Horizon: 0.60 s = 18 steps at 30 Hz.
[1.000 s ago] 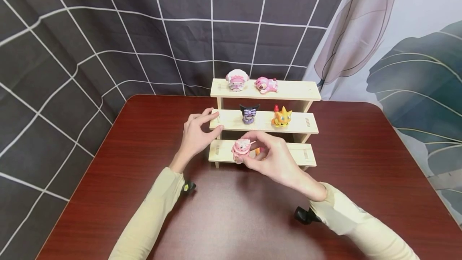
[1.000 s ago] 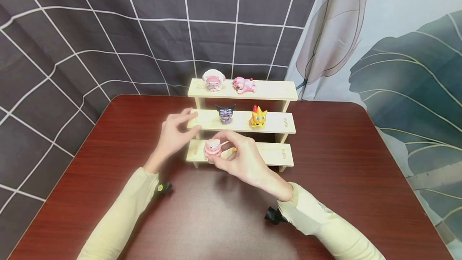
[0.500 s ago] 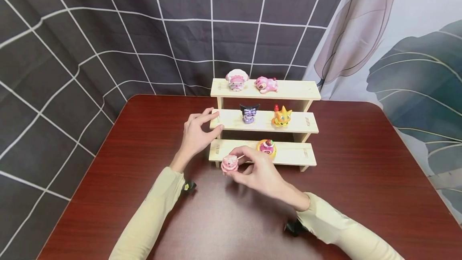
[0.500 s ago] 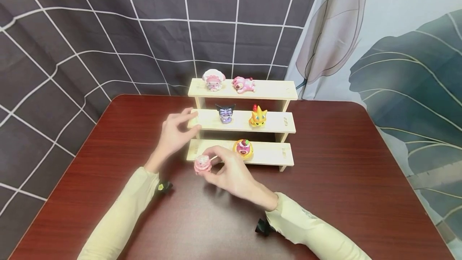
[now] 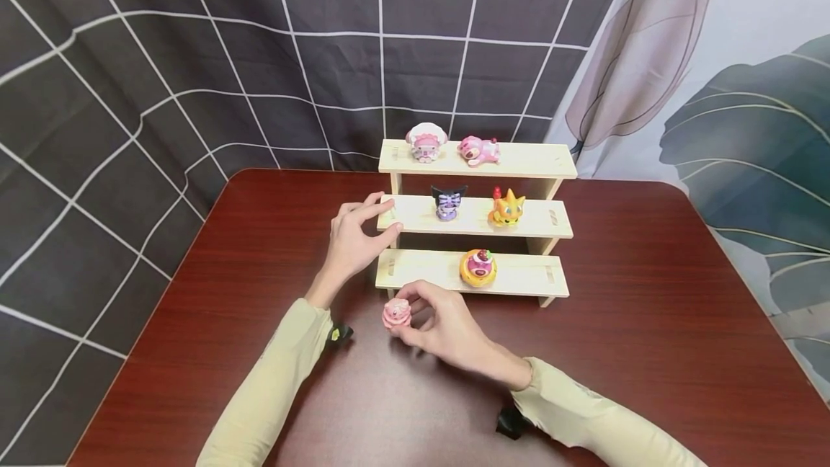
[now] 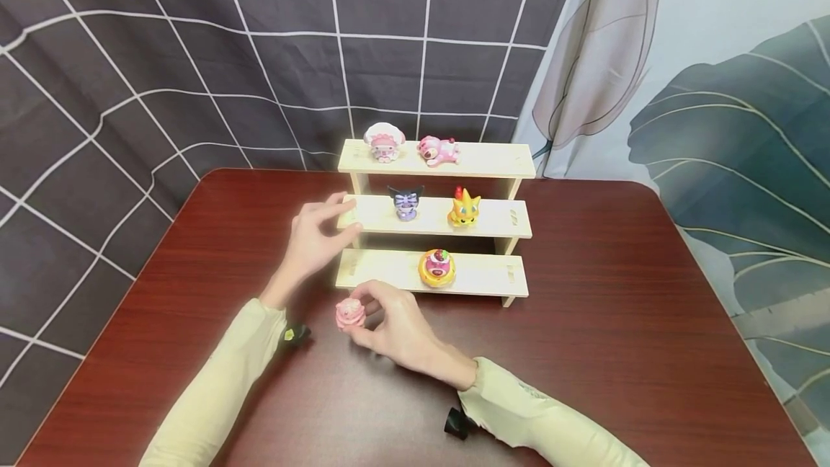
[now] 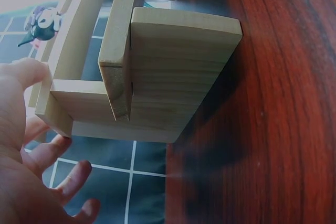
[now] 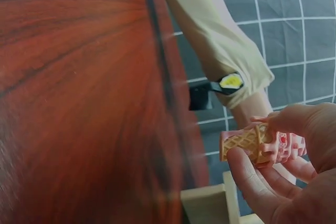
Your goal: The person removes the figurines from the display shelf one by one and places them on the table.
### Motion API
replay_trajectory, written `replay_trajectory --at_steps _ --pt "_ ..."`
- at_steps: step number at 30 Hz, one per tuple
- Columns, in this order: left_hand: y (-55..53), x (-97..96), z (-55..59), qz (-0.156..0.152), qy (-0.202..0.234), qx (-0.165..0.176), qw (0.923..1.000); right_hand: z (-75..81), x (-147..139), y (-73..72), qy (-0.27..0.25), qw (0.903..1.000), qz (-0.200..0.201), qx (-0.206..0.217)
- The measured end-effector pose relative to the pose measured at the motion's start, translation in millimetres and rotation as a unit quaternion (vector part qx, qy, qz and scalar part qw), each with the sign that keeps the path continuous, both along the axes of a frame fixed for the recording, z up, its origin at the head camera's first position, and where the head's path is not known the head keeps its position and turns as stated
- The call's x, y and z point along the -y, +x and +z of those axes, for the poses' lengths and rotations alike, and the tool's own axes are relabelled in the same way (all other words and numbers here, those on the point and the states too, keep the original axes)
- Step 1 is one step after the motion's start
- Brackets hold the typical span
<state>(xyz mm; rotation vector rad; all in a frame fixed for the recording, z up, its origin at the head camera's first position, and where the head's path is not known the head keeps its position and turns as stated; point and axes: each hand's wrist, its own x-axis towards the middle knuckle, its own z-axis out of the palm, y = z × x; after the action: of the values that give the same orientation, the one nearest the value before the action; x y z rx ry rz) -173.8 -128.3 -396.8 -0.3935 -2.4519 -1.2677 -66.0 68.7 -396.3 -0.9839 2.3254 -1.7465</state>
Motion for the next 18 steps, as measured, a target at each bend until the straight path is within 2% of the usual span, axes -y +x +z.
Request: replay_trajectory --at_steps 7,18 --pt "-0.7 0.4 -0.8 -0.001 0.000 -0.003 1.0000 -9.7 9 2.6 0.021 0.9996 0.000 -0.020" --pt "-1.4 0.6 -1.9 -0.001 0.002 0.002 1.0000 -20.9 19 4.6 0.023 0.9995 0.006 -0.022"
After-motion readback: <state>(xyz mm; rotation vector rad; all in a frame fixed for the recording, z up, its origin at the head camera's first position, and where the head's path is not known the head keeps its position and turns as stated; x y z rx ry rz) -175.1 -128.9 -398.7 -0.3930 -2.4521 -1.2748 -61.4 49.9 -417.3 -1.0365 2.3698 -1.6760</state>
